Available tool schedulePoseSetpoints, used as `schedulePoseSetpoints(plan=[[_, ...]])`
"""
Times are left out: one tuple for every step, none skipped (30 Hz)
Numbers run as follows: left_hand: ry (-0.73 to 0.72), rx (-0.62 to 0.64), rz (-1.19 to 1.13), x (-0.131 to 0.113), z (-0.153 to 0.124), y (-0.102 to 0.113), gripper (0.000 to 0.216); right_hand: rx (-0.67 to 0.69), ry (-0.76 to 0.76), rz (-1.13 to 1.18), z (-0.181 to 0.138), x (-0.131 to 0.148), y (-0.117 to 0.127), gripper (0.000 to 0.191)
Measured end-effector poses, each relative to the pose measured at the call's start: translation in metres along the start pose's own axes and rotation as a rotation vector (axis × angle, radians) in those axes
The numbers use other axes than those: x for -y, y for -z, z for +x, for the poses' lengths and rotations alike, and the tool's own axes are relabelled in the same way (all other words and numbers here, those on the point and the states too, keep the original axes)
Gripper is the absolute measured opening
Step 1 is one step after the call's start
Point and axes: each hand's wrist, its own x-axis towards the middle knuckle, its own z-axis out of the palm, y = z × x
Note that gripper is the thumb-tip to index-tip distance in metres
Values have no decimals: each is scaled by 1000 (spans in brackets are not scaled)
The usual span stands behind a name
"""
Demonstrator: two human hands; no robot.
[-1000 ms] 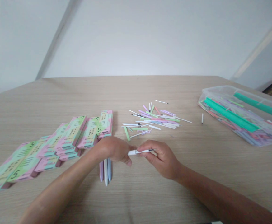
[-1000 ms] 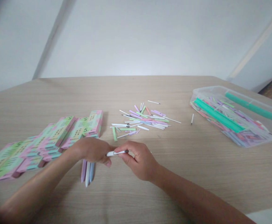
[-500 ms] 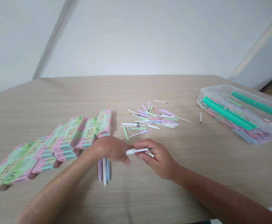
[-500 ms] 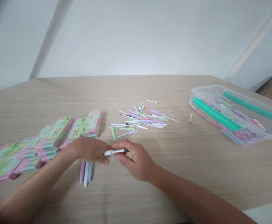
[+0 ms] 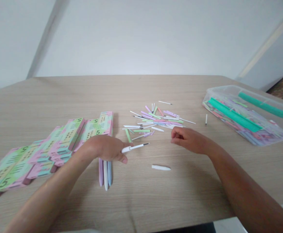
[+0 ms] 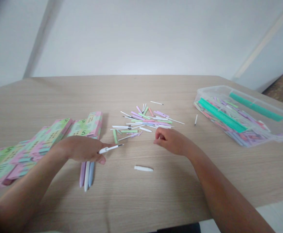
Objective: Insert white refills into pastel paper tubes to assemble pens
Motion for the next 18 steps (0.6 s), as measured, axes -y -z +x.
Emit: schedulePoseSetpoints(plan=[[-2, 4, -11, 0, 1, -1, 60, 104, 20, -63, -6, 8, -6, 20], [-7, 9, -25, 1, 2, -1, 58, 180, 42, -130, -12, 17, -14, 25], [-14, 11, -38, 1, 4, -2, 56, 225, 63, -206, -16, 27, -24, 34], [-24, 10, -47, 1, 5, -2, 54, 257, 91, -277, -20, 36, -34, 38], [-34, 7, -51, 1, 5, -2, 53, 268, 128, -336, -21, 43, -43, 37], [-40, 6, -51, 1, 6, -2, 52, 259, 164, -381, -22, 48, -52, 31], [-44, 6, -47, 1, 7, -2, 52, 245, 197, -411, -20, 51, -58, 24], [-46, 10, -42, 1, 7, -2, 51, 226, 219, -426, -18, 50, -62, 17], [-43, 19, -36, 1, 7, -2, 52, 205, 223, -428, -15, 48, -63, 13], [-39, 27, -31, 1, 8, -2, 52, 180, 209, -420, -11, 45, -62, 11], [-34, 31, -27, 2, 8, -2, 54, 147, 182, -397, -7, 41, -59, 10], [-32, 30, -22, 2, 9, -2, 55, 106, 151, -356, -4, 37, -54, 10], [-29, 26, -17, 2, 9, -2, 56, 58, 120, -297, -1, 33, -49, 9], [-25, 20, -13, 1, 9, -2, 57, 5, 98, -224, 1, 31, -43, 8], [-20, 17, -12, 1, 9, -2, 57, -44, 92, -140, 2, 30, -38, 7], [-15, 20, -15, 0, 9, -1, 56, -87, 102, -52, 3, 30, -33, 6], [-12, 28, -20, -1, 9, -1, 55, -124, 121, 30, 3, 31, -30, 6], [-9, 40, -23, -2, 9, 0, 54, -156, 144, 98, 2, 32, -27, 7]])
